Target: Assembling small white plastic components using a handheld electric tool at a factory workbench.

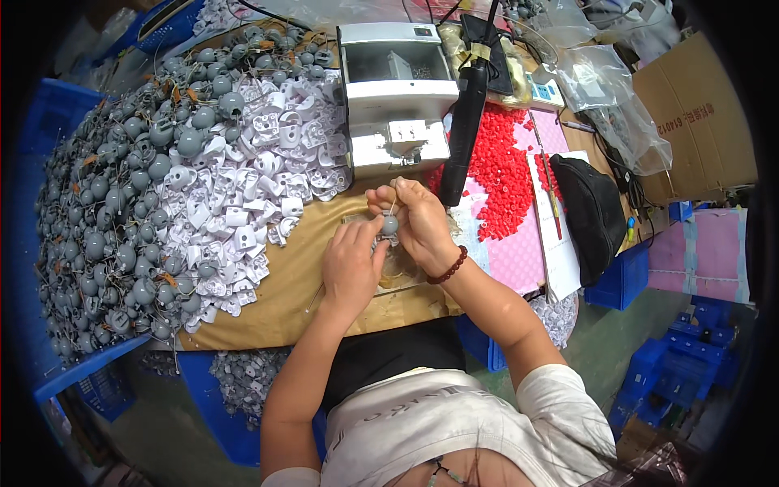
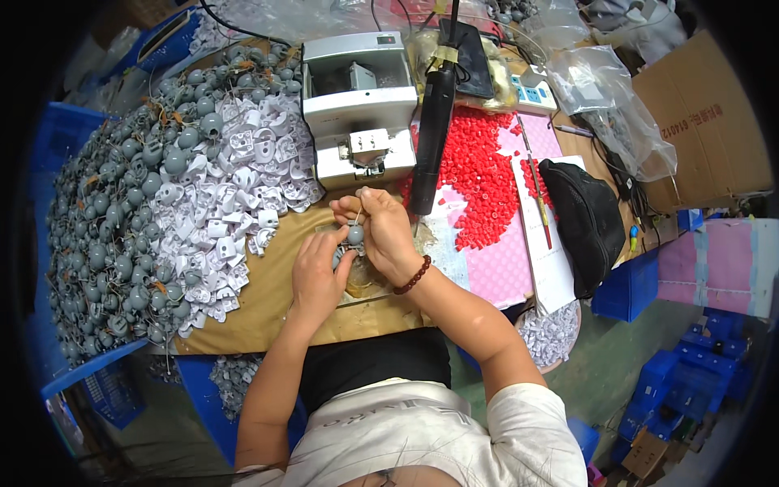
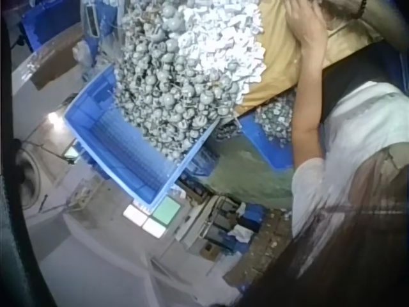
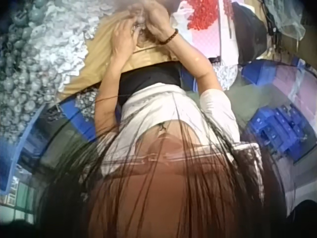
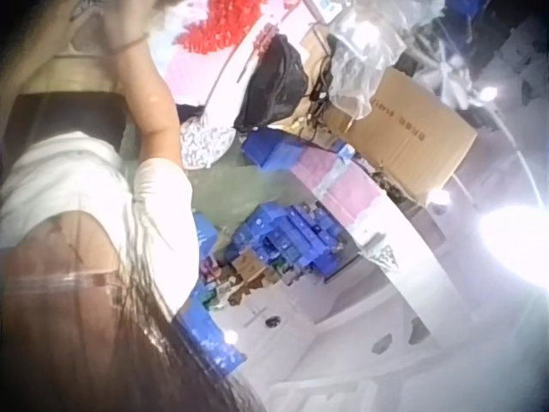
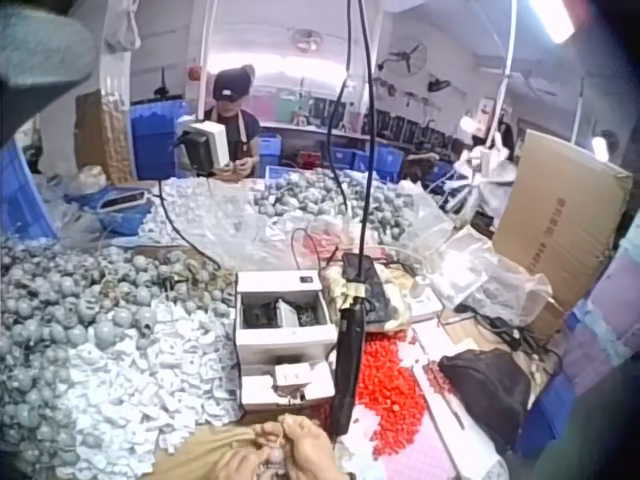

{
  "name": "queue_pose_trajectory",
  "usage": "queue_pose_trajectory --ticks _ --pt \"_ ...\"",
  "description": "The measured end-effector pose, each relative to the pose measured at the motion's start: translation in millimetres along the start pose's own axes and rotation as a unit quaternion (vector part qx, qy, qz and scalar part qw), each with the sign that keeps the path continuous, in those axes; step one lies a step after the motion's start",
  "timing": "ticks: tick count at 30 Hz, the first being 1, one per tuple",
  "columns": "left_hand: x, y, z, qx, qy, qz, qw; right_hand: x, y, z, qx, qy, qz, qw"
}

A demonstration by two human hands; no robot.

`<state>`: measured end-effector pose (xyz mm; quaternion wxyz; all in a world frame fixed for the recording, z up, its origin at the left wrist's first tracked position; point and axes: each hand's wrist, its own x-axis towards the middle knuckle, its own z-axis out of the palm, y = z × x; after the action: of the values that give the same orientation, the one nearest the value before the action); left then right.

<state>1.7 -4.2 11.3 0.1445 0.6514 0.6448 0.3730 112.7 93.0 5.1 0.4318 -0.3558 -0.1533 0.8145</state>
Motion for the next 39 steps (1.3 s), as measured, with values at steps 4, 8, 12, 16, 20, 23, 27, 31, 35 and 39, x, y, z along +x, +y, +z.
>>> queue_pose_trajectory --ticks 4,8,12,16,20,23,27,31,35,39 --pt "2.5 0.5 -2.4 0.008 -0.015 0.005 1.0 -3.3 5.9 4.1 -0.096 -0.012 -0.084 0.992" --pt "6.2 6.0 -6.8 0.022 -0.029 0.009 0.999 0.5 15.4 -3.2 -0.202 -0.049 -0.159 0.965" --pt "4.5 8.1 -8.3 0.024 -0.038 0.014 0.999 7.4 4.0 2.1 -0.182 -0.005 -0.1 0.978" --pt "4.1 5.8 -5.7 0.007 -0.03 0.011 0.999 4.4 0.9 6.0 -0.214 -0.043 -0.092 0.971" --pt "2.5 2.5 -9.2 -0.051 -0.019 -0.003 0.998 -3.2 -5.6 10.8 -0.232 -0.092 -0.079 0.965" --pt "-14.2 6.0 -43.6 -0.102 -0.032 -0.059 0.992 -13.1 -24.3 -4.8 -0.263 -0.202 -0.118 0.936" --pt "-60.0 1.7 -155.4 0.024 -0.27 -0.096 0.958 -20.3 -86.1 -49.4 -0.438 -0.104 -0.26 0.854" --pt "-85.5 0.5 -226.2 0.12 -0.325 -0.155 0.925 -11.0 -113.0 -94.2 -0.679 -0.021 -0.305 0.668" --pt "-38.9 -18.0 -192.1 0.24 -0.111 -0.051 0.963 -7.2 -111.3 -105.6 -0.792 -0.041 -0.348 0.5" --pt "20.2 -59.3 -149.6 0.293 0.01 0.027 0.956 -3.2 -107.5 -102.1 -0.824 -0.082 -0.326 0.457"
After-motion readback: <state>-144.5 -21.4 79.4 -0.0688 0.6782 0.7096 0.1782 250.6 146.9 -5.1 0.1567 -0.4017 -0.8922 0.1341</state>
